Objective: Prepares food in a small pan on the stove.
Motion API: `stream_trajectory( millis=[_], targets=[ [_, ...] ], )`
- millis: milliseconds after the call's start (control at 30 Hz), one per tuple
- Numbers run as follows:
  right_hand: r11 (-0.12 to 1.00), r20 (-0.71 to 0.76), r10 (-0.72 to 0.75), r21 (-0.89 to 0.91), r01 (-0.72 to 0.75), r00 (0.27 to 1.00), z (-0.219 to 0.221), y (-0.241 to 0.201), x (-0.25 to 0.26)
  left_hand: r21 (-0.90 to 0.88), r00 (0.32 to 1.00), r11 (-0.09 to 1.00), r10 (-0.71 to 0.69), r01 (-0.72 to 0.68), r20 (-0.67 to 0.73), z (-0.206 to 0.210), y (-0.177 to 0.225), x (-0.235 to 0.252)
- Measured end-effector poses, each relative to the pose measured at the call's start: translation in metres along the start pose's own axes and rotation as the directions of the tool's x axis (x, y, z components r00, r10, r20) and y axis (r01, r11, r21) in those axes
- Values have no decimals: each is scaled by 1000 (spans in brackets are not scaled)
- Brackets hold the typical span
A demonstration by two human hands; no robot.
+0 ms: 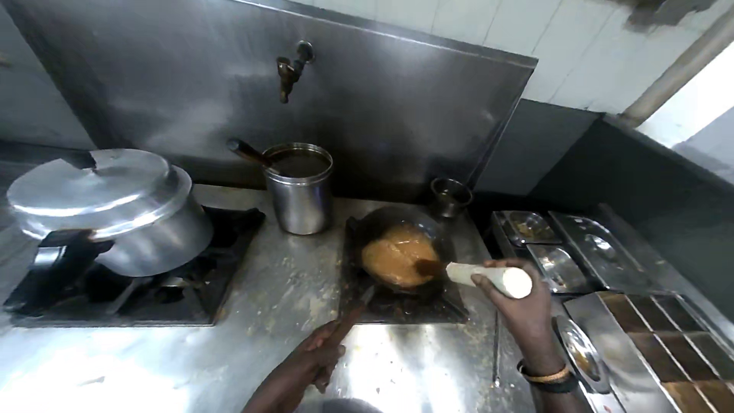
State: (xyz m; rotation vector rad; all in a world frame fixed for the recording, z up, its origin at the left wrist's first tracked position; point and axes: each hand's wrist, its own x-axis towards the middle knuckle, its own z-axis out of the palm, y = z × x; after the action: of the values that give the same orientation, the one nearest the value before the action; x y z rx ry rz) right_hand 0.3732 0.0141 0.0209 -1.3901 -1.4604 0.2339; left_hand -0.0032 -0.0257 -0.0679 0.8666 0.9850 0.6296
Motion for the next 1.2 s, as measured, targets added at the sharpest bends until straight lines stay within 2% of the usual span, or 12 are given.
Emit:
stream_trajectory(
  millis=[100, 167, 200, 300, 400, 500, 633, 700, 800, 933, 1067, 1200],
  targets=[
    [960, -99, -243, 118, 253, 965, 16, -25, 17, -39, 987, 995, -84, 90, 136, 34, 10, -7],
    [882, -164, -262, 359, 305, 951, 41, -32, 34, -70, 976, 991, -97, 112, 194, 49, 18, -10],
    [861, -182, -200, 436, 261, 963, 58, -29, 44, -84, 973, 989, -102, 122, 207, 51, 22, -10],
    [911, -189, 17, 408, 63, 982, 100, -13, 80, -94, 968, 986, -116, 139, 222, 41, 25, -10],
    [914, -213, 72, 404, 20, 974, 112, -28, 112, -87, 967, 987, -111, 135, 231, 34, 25, -10],
    [870, -333, 138, 491, 47, 933, 127, -22, 124, -72, 964, 991, -89, 110, 249, 28, 27, -9],
    [896, -127, 239, 410, -169, 963, 128, -21, 152, -58, 957, 992, -92, 112, 276, 21, 21, -7],
    [888, -132, 241, 430, -164, 962, 123, -33, 156, -36, 950, 996, -69, 84, 304, 17, 20, -4],
    [870, -283, 233, 487, -70, 931, 140, -22, 140, -28, 944, 998, -52, 65, 326, 14, 14, -2],
    [872, -118, 289, 443, -210, 950, 123, -37, 158, -30, 937, 997, -59, 74, 344, 12, 15, -1],
    [847, -276, 255, 527, -76, 927, 135, -17, 146, -38, 935, 998, -37, 54, 354, 9, 13, 2],
    [869, -147, 276, 461, -181, 950, 126, -29, 157, -9, 933, 999, -43, 50, 358, 9, 11, 4]
  ],
)
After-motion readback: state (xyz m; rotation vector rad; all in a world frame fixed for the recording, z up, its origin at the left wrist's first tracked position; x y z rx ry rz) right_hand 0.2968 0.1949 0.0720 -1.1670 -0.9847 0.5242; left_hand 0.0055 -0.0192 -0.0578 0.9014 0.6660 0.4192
